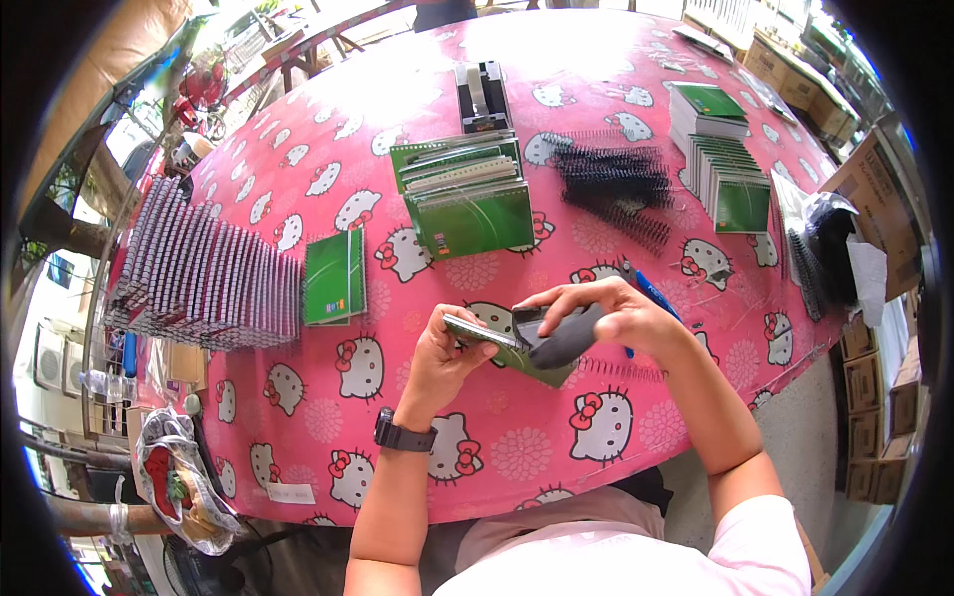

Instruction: The person repeatedly picks up a green notebook and a black spiral binding, inserts the spiral into the notebook, and places the assembled notebook on a growing stack. The process is repeated continuously throughout the clip.

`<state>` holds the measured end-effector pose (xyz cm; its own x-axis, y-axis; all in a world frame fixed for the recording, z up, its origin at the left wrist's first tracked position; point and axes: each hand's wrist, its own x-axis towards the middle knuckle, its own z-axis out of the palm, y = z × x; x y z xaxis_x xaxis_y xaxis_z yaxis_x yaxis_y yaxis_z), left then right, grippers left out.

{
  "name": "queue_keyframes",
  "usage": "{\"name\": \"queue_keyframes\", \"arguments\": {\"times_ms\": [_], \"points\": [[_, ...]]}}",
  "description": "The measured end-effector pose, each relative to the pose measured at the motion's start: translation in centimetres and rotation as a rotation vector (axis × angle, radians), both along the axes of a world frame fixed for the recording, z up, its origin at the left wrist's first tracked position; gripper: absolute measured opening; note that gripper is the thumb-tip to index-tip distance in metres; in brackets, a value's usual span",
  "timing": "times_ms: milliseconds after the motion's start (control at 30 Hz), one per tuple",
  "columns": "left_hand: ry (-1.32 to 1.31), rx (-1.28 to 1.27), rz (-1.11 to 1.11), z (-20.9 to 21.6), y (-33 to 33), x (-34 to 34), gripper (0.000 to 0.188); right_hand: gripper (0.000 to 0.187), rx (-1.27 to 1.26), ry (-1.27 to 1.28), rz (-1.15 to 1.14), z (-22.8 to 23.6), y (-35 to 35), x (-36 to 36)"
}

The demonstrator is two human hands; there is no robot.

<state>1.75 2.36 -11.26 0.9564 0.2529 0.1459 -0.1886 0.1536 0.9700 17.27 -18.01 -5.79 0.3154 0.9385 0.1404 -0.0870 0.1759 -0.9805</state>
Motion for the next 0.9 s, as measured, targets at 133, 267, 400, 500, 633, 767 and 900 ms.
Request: {"name": "queue_keyframes", "arguments": {"times_ms": [133,267,400,500,633,767,900], "points": [[-0.013,0.019,0.011,0.6,-0.8,0.4,0.031,0.042,-0.223,-0.213,-0.095,0.5,-0.8,0.7],[0.026,0.301,0.057,1.4,-1.5,0.2,0.024,0.037,-0.049,-0.143,-0.019,-0.2,-1.1,0.1],[0.015,0.202,0.081,-0.1,0.2,-0.3,0.028,0.04,-0.11,-0.208,-0.137,-0.9,0.1,0.7],[-0.016,0.199,0.093,-0.3,-0.3,0.4,0.034,0.047,-0.086,-0.243,-0.113,-0.9,-0.6,0.3],[-0.069,0.075,0.103,-0.1,-0.3,0.3,0.027,0.054,-0.171,-0.212,-0.143,-0.5,-0.5,0.5],[-0.1,-0.016,0.204,-0.3,0.0,0.1,0.034,0.055,-0.187,-0.316,-0.15,-1.6,0.3,0.6],[-0.05,-0.049,0.168,-1.1,1.3,-0.4,0.04,0.055,-0.089,-0.119,-0.087,-0.9,0.2,0.5]]}}
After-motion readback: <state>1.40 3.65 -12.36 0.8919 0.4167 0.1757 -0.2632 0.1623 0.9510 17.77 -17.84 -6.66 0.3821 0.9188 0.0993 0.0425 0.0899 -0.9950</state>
